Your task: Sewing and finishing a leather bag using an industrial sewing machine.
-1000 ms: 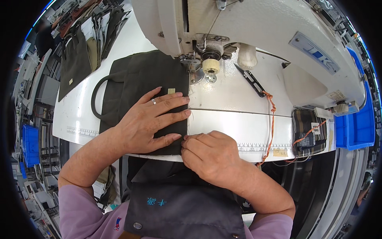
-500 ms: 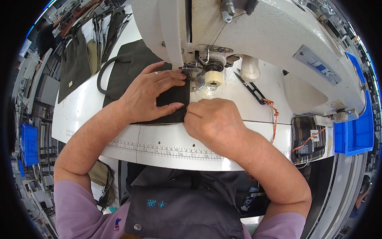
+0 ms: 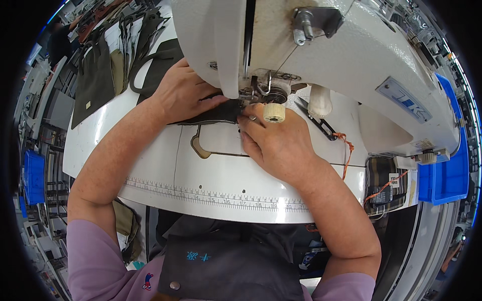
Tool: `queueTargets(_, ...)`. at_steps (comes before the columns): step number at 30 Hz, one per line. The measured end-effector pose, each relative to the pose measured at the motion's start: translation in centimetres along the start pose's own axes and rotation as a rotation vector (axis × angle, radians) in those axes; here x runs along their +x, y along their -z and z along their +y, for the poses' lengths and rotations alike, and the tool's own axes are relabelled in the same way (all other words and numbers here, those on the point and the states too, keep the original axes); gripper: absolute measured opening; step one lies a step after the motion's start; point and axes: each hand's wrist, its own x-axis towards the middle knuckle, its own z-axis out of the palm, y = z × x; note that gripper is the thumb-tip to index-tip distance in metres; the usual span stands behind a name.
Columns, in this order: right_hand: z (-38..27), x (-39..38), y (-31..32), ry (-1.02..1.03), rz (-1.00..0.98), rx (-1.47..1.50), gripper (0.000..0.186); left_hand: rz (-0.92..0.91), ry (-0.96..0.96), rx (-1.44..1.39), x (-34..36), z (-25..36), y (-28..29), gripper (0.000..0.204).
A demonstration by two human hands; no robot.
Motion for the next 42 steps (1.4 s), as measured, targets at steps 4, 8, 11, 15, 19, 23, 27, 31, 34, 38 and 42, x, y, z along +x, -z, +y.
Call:
queueTargets(4, -0.3, -0.1, 0.3, -0.063, -0.031, -0.075, 0.024, 0.016, -0.046, -0.377, -1.9, 1.9, -0.4, 0.019)
queueTargets(8, -0.2, -0.2, 0.0, -0.094, -0.051, -0.089, 0.023, -0.092, 0.128, -0.607, -2.3, 2.8, -0.1, 0.024)
queueTargets(11, 0.0, -0.3, -0.1, -0.078, -0.050, -0.101, 0.024, -0.121, 0.144, -0.576, -1.9, 2.6, 0.2, 0.027)
queueTargets(15, 0.1, -0.7, -0.2, -0.132, -0.079, -0.089, 0.030, -0.171, 0.134, -0.586, -1.7, 1.8, 0.4, 0.030)
queueTargets(19, 0.1, -0.5, -0.3, -0.126, -0.038, -0.079, 0.028, -0.252, 0.199, -0.550, -1.5, 1.5, 0.7, 0.030)
queueTargets(23, 0.2, -0.9, -0.3, -0.154, -0.066, -0.091, 0.027, -0.305, 0.201, -0.467, -1.0, 1.2, 1.2, 0.030)
queueTargets(27, 0.2, -0.9, -0.2, -0.159, -0.080, -0.130, 0.025, -0.326, 0.198, -0.454, -1.0, 0.8, 1.1, 0.030)
queueTargets(31, 0.3, -0.9, -0.2, -0.168, -0.076, -0.105, 0.024, -0.374, 0.229, -0.449, -0.9, 1.0, 1.3, 0.030)
queueTargets(34, 0.3, -0.9, -0.1, -0.159, -0.070, -0.117, 0.025, -0.377, 0.215, -0.446, -1.3, 1.2, 1.2, 0.032)
queueTargets(38, 0.4, -1.0, -0.1, -0.161, -0.087, -0.105, 0.025, -0.305, 0.198, -0.390, -2.2, 2.9, 1.3, 0.044)
queueTargets(42, 0.3, -0.9, 0.0, -0.172, -0.082, -0.114, 0.027, -0.341, 0.291, -0.331, -3.0, 6.0, 2.4, 0.050)
